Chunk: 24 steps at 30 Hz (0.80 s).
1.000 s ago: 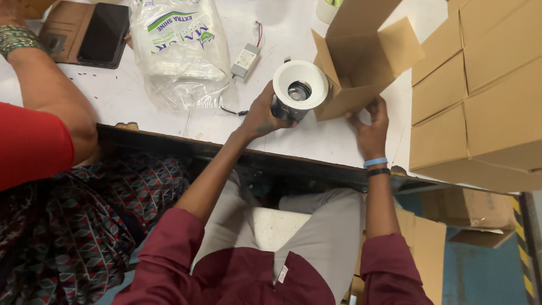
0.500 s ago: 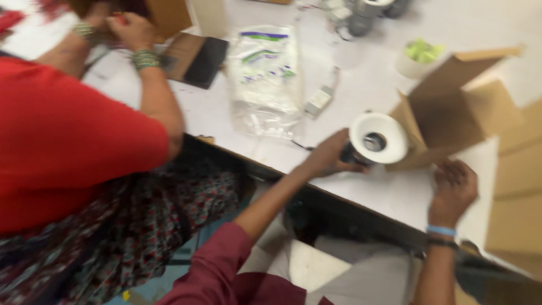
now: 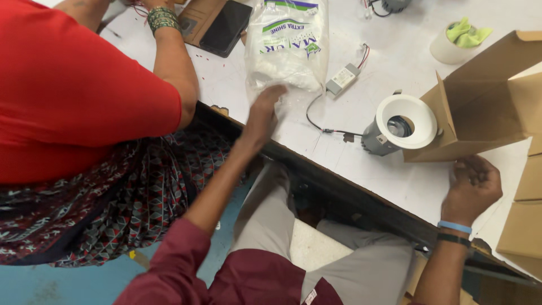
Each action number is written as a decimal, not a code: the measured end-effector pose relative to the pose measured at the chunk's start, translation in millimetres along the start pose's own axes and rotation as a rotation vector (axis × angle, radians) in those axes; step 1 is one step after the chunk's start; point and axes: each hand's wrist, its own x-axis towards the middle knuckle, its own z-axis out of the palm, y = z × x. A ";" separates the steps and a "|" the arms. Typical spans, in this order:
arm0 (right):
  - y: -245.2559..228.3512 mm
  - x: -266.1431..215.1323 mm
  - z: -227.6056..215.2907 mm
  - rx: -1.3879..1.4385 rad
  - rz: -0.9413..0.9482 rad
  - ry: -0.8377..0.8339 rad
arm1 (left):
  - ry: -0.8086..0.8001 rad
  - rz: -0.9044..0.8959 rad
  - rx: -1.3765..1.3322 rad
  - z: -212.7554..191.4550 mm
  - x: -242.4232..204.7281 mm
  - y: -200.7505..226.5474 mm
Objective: The person sits on the floor and packs cylindrical devices and power adapters into small cardboard boxes. They wrap the devices in plastic, place them inside the boxes, and close the flaps. The person repeats this process for multiple units.
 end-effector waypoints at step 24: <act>-180.5 -180.7 92.6 0.129 0.306 -0.278 | -0.468 -0.189 -0.577 -29.1 -86.3 235.0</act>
